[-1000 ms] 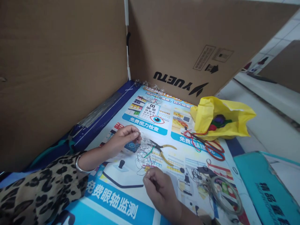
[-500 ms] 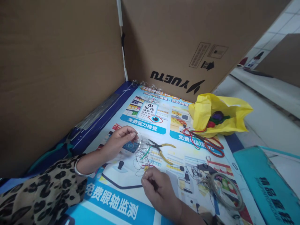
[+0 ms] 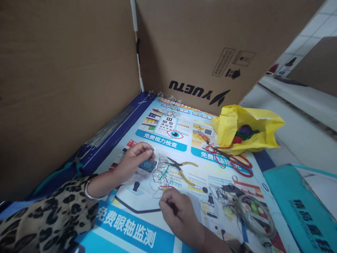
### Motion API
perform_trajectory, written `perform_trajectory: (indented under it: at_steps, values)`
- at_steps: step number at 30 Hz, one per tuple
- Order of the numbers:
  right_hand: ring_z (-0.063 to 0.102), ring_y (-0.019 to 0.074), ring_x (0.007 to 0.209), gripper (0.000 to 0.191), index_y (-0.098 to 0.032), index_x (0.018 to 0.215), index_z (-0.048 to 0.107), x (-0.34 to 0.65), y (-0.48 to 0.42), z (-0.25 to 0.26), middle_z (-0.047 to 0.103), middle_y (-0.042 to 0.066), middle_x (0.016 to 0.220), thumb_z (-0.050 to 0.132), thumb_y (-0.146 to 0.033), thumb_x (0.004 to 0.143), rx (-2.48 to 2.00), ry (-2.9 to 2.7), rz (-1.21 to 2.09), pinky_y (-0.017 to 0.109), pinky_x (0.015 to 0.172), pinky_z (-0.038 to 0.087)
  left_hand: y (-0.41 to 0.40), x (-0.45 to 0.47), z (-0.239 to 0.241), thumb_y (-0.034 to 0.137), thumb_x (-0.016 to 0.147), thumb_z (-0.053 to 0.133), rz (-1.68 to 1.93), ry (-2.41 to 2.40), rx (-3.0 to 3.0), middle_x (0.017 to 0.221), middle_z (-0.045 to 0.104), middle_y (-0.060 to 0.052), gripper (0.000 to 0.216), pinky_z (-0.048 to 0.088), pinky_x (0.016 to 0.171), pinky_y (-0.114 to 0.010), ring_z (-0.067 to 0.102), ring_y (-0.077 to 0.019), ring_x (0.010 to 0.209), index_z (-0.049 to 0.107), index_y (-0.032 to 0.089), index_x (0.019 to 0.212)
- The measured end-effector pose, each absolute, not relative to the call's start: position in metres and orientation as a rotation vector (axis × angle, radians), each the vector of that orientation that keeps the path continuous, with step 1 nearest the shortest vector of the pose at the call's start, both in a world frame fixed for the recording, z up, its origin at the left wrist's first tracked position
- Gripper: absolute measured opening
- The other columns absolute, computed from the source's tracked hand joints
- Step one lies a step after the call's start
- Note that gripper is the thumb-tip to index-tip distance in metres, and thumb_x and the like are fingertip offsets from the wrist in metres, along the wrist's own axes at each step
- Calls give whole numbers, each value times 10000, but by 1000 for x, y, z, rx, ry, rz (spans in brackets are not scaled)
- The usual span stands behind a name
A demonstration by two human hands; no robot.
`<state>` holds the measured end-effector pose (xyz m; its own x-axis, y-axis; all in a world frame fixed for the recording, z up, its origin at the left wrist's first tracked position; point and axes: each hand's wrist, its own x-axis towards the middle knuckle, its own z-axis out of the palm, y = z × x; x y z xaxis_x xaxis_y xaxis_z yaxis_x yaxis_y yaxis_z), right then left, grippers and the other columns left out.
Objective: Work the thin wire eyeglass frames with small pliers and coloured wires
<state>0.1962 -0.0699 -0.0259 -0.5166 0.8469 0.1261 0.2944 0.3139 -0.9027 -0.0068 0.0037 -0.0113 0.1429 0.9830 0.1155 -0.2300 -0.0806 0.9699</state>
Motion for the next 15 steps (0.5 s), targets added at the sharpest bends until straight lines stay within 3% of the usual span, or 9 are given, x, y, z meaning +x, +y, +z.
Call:
perform_trajectory:
  at_steps: [15]
  values:
    - [357, 76, 475, 125, -198, 740, 450, 195, -68, -25, 408, -54, 562, 428, -217, 861, -991, -1987, 1166, 201, 456, 298, 2, -5, -12, 241, 790, 581, 1299, 946, 1138, 732, 605, -1, 129, 452, 680, -228, 569, -101, 691, 525, 153, 866]
